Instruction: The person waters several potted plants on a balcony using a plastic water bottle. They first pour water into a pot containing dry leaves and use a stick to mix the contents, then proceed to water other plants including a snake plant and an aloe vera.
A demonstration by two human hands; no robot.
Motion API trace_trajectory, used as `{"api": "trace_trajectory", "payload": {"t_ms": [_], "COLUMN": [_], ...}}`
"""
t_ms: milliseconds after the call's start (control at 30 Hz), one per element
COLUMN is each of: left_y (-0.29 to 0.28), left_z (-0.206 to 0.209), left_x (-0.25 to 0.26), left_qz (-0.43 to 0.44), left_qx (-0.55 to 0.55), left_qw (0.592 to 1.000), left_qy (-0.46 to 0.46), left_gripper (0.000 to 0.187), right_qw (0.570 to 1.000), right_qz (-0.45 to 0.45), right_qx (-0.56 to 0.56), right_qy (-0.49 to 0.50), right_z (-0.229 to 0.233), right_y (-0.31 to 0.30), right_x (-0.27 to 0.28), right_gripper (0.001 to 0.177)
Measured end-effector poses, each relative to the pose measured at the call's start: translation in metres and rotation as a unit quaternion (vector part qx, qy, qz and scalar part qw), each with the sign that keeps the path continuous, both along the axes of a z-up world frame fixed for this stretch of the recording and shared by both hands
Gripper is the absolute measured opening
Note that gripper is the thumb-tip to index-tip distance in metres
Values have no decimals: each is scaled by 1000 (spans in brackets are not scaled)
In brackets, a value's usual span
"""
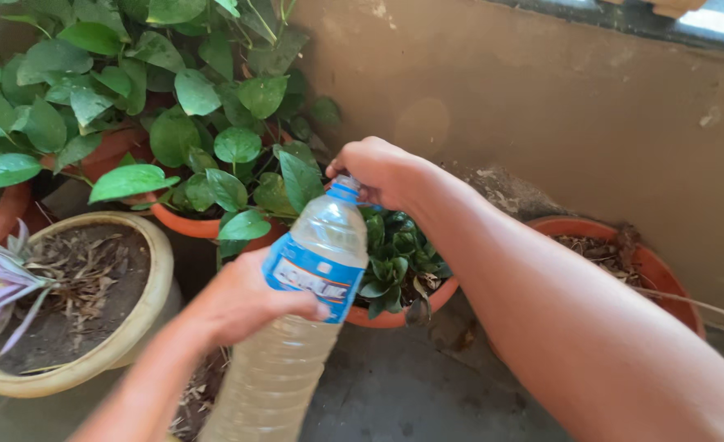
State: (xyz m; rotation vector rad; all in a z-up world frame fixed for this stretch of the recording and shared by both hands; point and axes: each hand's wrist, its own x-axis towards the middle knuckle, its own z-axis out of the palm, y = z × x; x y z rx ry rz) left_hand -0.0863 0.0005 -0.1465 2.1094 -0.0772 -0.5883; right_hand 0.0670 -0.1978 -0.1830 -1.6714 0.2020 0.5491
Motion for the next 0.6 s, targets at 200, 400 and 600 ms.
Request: {"api": "trace_trajectory", "payload": {"t_ms": [200, 400, 600], "left_y": [30, 48, 49], "left_z": [-31, -10, 22], "left_x": [6, 4, -6], "left_qz": [-48, -40, -52], "left_qx": [-44, 62, 121], "left_qw": [998, 996, 989], "left_qy": [26, 53, 63], "left_gripper": [45, 43, 42], "right_qw": [999, 983, 976], "right_qz": [-30, -66, -77], "right_qx": [0, 144, 161], "right_qy": [33, 95, 122], "right_z": [-15, -48, -45], "right_y": [25, 34, 46], "right_x": [-8, -1, -4], "right_gripper": [19, 23, 25]}}
